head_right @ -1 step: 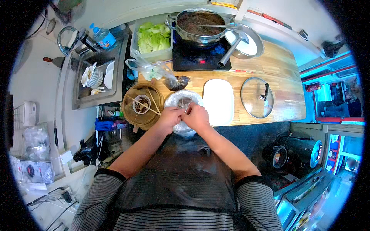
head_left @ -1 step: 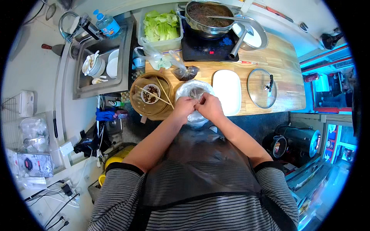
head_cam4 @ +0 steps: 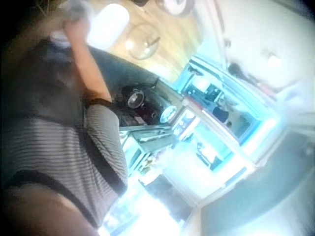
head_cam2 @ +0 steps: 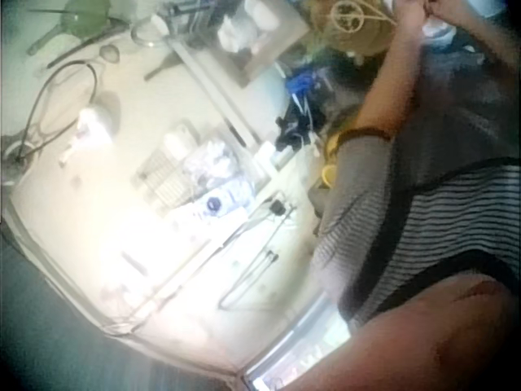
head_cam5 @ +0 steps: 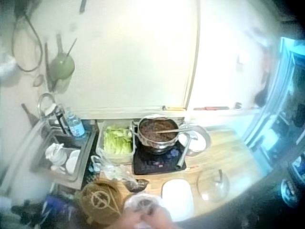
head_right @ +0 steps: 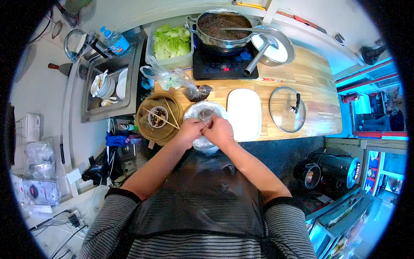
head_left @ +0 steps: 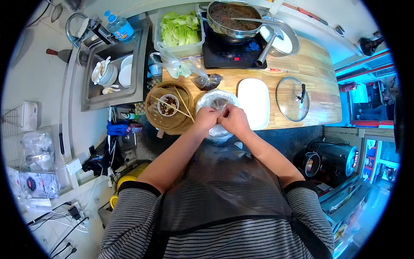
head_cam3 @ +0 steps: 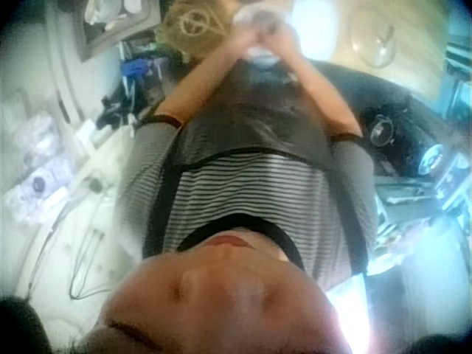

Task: The person places lettuce leaves onto a steaming tray, retrieves a plastic bag, and then uses a ladle to transfer a dark sauce from a pot into the bag before tying it.

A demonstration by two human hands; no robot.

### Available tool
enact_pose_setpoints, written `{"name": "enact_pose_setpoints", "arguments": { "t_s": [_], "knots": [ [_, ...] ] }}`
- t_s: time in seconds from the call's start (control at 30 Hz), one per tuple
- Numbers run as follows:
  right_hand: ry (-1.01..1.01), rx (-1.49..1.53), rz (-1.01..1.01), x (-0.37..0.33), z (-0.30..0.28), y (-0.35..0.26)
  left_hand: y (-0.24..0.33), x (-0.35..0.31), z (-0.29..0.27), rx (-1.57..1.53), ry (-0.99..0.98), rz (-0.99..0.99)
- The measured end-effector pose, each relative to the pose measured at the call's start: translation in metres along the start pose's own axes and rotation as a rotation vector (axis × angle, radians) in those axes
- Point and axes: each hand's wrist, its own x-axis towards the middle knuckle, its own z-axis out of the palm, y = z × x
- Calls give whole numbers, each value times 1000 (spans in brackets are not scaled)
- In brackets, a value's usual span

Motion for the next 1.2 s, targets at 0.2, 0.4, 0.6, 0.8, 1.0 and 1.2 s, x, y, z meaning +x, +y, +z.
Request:
{"name": "enact_pose_setpoints", "arguments": {
  "t_s": [0.2,0.4,0.6,0.8,1.0,1.2],
  "knots": [
    [22,57,-56,-2,-6,-4,13,8,-13,712,52,289],
    [195,-37,-306,-3,-1,3,19,5,-10,788,53,328],
    [205,-29,-552,-7,5,9,25,2,-16,469,-49,154],
    [161,-81,-626,-1,8,10,39,-19,-9,1065,36,439],
    [168,92,-498,-4,15,2,49,-19,-8,574,-17,35],
    [141,120,-565,-1,16,9,45,-22,-15,390,-82,-35]
  ]
}}
